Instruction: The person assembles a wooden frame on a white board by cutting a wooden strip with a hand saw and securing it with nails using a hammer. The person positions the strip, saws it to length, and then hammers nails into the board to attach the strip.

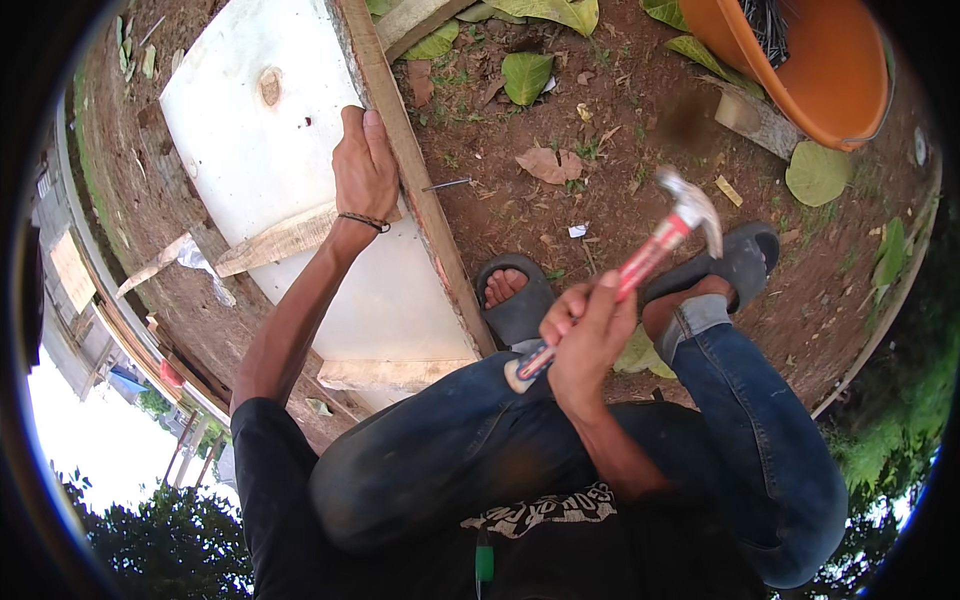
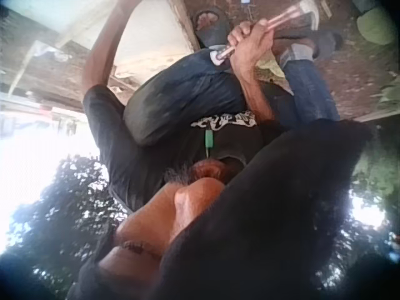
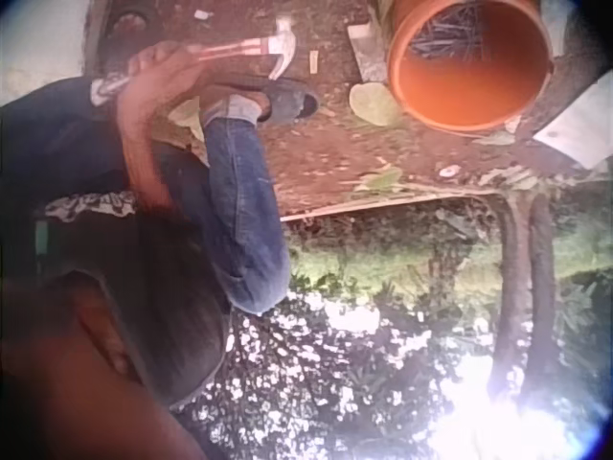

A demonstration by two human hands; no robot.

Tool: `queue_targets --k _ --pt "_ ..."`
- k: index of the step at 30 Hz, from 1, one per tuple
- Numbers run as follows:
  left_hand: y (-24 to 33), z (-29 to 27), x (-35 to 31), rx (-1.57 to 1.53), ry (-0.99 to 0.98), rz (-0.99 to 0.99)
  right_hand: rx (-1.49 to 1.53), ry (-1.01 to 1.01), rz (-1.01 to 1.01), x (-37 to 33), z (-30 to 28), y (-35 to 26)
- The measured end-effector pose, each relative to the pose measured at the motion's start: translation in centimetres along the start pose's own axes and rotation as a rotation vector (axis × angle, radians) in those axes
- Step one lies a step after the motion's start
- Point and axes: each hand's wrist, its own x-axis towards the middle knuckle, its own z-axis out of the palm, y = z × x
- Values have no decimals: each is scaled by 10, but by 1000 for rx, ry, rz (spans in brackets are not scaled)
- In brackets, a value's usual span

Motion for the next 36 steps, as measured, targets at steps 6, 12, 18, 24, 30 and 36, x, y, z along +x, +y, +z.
queue_targets --k 6,12,18,24,30,36 --pt "1 -5 -8 -11 6 -21 16 -24 3 11 -7 -33" --pt "-5 -3 -2 -18 7 -32 -99 -236 360 -15 6 6" --pt "-9 1 -10 30 69 41 122 154 -39 -4 -8 -3" --pt "-5 -3 -11 0 25 -6 -112 -158 289 -4 -9 -15" --pt "0 -1 -4 25 33 6 7 -40 176 -17 3 9" --pt "-10 -2 -19 9 41 -8 454 15 -167 60 -84 44"
